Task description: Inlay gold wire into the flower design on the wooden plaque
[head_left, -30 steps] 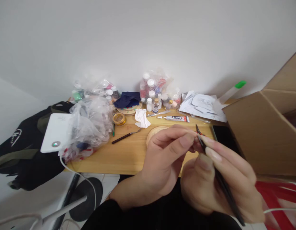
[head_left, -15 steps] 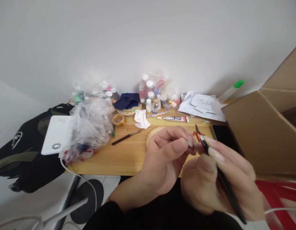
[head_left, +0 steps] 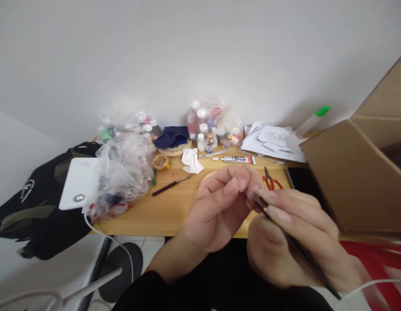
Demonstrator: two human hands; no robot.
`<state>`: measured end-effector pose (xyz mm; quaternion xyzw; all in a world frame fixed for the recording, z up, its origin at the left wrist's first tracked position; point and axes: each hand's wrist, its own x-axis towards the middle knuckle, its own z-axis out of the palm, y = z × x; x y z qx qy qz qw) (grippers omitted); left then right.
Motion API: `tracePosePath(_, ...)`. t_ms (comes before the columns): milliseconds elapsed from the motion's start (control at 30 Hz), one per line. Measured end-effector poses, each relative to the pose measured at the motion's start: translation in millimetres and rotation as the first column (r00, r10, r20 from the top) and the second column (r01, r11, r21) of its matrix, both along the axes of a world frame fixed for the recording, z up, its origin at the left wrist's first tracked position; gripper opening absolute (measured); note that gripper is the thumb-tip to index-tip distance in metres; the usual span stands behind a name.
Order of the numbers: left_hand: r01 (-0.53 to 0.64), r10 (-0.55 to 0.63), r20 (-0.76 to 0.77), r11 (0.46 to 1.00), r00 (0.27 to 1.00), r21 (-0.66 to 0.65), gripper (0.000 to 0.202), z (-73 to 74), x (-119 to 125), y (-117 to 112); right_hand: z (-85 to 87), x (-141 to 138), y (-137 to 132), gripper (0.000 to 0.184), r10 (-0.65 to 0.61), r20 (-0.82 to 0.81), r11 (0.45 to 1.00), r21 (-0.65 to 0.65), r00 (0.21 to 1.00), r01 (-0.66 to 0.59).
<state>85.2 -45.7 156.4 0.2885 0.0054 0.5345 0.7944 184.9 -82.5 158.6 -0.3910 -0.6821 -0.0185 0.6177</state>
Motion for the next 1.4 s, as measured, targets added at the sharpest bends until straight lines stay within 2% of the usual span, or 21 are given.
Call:
tracePosePath(167,-0.004,0.004,-0.033,1.000,0.999,-0.004,0.023,0.9,-1.4,0.1,-0.2,2.8,2.5,0.009,0.056,0.012,0.998,0.016,0.998,-0.056)
tracePosePath(367,-0.023,0.023,-0.040,1.000,0.999,-0.002,0.023,2.3,-1.7,1.4,-0.4,3.4,2.8,0.009,0.058,0.050,0.998,0.025,0.997,-0.059)
tracePosePath(700,-0.050,0.050,-0.063,0.999,0.997,0.007,0.023,-1.0,-3.8,5.1,-4.3,0.7,8.6,0.017,0.053,0.012,0.999,0.010,0.999,-0.053)
tracePosePath(1000,-0.069,0.071,-0.114,0.997,0.991,0.023,0.023,-4.0,-6.6,11.1,-9.2,-8.7,14.7,0.011,0.048,-0.157,0.999,0.014,0.986,-0.046)
tracePosePath(1100,-0.068,0.071,-0.146,0.997,0.987,0.021,0.024,-4.0,-6.0,13.7,-8.7,-9.2,16.1,0.009,0.026,-0.187,0.999,-0.020,0.982,-0.030)
tracePosePath(1233,-0.079,0.082,-0.177,0.997,0.981,0.025,0.025,-4.6,-4.3,16.6,-8.9,-4.5,16.4,0.011,0.040,-0.153,0.996,-0.070,0.987,-0.051)
tracePosePath(1400,-0.057,0.059,-0.139,0.998,0.988,0.018,0.021,-6.3,-3.4,17.6,-11.6,-1.0,18.8,0.014,0.025,-0.125,0.999,-0.017,0.992,-0.028)
